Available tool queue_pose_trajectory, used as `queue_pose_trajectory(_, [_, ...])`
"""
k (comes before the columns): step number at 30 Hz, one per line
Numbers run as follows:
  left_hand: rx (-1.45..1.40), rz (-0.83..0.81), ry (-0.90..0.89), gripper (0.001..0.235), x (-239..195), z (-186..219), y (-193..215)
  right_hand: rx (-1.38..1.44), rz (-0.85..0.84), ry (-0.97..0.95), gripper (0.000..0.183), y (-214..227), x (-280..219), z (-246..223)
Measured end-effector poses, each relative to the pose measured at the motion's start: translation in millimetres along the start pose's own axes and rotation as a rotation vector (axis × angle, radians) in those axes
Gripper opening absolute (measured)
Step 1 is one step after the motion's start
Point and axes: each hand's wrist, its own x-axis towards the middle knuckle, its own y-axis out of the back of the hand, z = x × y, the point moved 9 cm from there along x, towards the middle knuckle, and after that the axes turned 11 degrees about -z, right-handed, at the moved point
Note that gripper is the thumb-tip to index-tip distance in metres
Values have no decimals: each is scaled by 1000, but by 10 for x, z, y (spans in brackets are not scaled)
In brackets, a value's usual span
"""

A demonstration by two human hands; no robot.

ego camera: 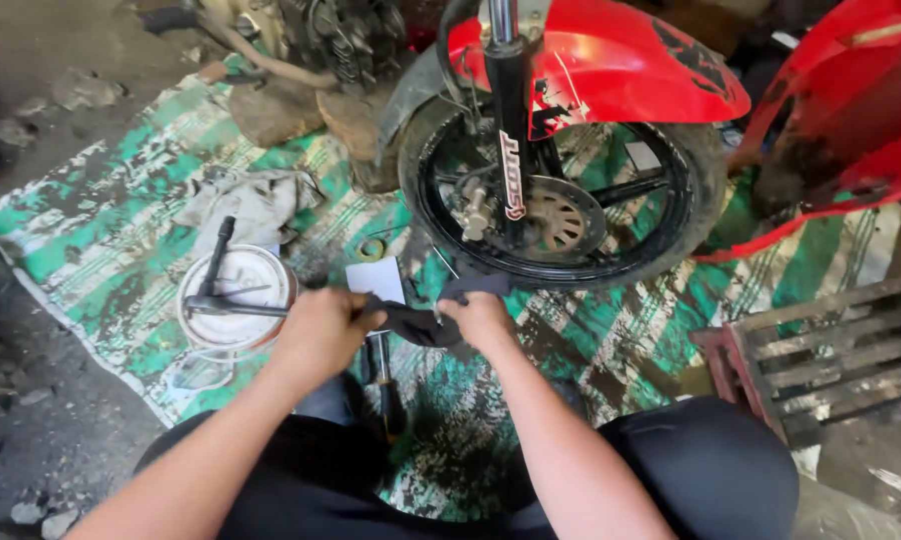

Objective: The person uses a wrench to tighten bolts on the front wheel of a red motorcycle. They then wipe the wheel area with a cloth and use a screwdriver to adjust components on the motorcycle's handlebar and dashboard.

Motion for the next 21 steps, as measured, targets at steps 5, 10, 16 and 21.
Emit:
queue_pose_trajectory(5, [88,-223,-117,31,1132,168,-447,834,-338,34,92,-509,201,428])
queue_pose_trajectory(10, [291,-445,-207,37,2019,2,-1520,172,-144,-20,47,-286,293,672])
queue_pose_trajectory(16, [772,-563,-135,42,2329,-595,-2184,-48,-17,-222,53,-80,328,1390])
queue_pose_trajectory(21, [593,-728,-335,52,1768,198,-1759,89,483,-93,49,774,146,847])
